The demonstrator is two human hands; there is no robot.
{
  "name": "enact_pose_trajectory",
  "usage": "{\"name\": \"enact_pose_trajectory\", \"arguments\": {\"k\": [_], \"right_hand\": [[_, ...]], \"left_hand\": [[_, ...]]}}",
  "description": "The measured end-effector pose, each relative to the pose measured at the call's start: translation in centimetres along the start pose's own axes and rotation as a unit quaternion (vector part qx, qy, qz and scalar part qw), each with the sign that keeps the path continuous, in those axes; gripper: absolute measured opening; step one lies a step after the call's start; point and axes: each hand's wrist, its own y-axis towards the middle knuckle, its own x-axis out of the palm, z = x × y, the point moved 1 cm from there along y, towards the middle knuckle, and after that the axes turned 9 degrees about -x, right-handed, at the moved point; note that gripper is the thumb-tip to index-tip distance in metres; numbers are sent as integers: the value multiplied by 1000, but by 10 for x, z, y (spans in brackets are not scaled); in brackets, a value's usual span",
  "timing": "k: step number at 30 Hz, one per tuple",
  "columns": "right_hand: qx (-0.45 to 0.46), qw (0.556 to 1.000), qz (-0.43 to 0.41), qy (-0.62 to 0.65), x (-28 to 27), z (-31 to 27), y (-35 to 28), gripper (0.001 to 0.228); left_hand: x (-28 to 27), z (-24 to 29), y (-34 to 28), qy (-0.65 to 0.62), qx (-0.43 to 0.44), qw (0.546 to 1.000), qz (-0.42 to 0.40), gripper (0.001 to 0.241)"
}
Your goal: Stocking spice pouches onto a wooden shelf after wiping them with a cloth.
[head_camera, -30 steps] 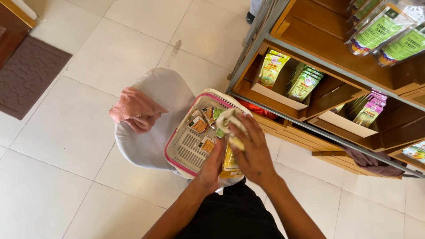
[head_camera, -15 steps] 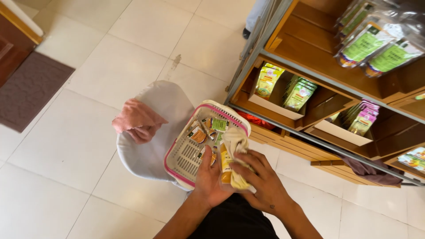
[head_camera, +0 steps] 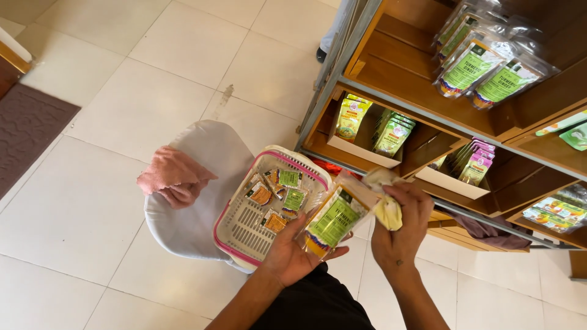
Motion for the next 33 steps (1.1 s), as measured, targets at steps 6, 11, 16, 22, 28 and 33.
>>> {"name": "enact_pose_trajectory", "arguments": {"k": [6, 11, 16, 22, 28, 33], "right_hand": [[-130, 986, -97, -24, 22, -34, -30, 64], [-178, 964, -190, 42, 16, -36, -41, 66], [-224, 952, -206, 6, 3, -17, 8, 68], [26, 992, -71, 102, -2, 38, 16, 71], [253, 918, 207, 223, 1, 117, -33, 35], [416, 827, 156, 344, 12, 205, -68, 34]], "left_hand": [[12, -8, 16, -43, 41, 996, 59, 68], [-5, -7, 23, 32, 37, 997, 57, 72], [-54, -29, 47, 32, -6, 989, 146, 56], [7, -17, 59, 65, -7, 993, 94, 63], [-4, -20, 85, 32, -8, 997, 68, 67], [-56, -28, 144, -9, 46, 998, 35, 65]]}}
